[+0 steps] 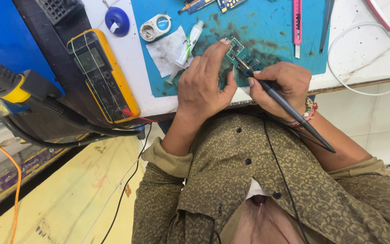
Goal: The person solders components onto a circuit board using a soldering iron and applies flux from a tube while holding the board with tweezers.
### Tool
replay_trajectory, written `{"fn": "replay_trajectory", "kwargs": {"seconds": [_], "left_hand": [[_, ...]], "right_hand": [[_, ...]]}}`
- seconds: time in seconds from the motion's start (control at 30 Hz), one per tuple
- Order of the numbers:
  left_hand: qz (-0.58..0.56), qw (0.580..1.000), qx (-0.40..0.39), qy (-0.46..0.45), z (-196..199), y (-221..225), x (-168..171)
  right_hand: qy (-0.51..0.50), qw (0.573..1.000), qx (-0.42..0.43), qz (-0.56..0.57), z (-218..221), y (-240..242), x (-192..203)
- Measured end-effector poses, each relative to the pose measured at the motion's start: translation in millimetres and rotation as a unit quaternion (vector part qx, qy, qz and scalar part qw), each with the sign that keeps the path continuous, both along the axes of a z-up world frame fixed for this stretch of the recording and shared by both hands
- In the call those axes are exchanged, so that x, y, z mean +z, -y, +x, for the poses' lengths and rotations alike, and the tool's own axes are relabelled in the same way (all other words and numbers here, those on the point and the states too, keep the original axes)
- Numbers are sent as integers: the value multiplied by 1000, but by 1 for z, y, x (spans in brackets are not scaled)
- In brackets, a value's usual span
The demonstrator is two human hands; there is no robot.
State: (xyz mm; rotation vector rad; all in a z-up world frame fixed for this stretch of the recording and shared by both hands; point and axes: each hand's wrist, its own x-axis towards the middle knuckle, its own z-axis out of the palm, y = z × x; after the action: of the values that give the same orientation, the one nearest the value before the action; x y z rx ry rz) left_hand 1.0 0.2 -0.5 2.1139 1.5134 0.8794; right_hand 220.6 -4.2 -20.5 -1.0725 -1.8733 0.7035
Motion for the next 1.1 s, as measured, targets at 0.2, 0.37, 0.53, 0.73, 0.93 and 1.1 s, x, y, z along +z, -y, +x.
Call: {"fn": "replay_trajectory", "kwargs": {"seconds": [0.2,0.37,0.53,0.73,0.93,1.1], "left_hand": [[3,1000,0,4,0,0,1],[-3,1000,0,4,0,0,1],[-2,1000,1,5,0,0,1],[-3,1000,1,3,0,-1,2],[0,1000,2,2,0,-1,3],[-2,1000,4,0,0,-1,4]], "right_hand": [[-7,1000,3,-1,0,0,0],[-7,1000,2,-2,0,0,-1],[-7,1000,4,0,1,0,-1],[-6,1000,3,-4,1,0,0],[-6,1000,1,-14,1,1,1],[-10,1000,-16,-19,3,4,0]]}}
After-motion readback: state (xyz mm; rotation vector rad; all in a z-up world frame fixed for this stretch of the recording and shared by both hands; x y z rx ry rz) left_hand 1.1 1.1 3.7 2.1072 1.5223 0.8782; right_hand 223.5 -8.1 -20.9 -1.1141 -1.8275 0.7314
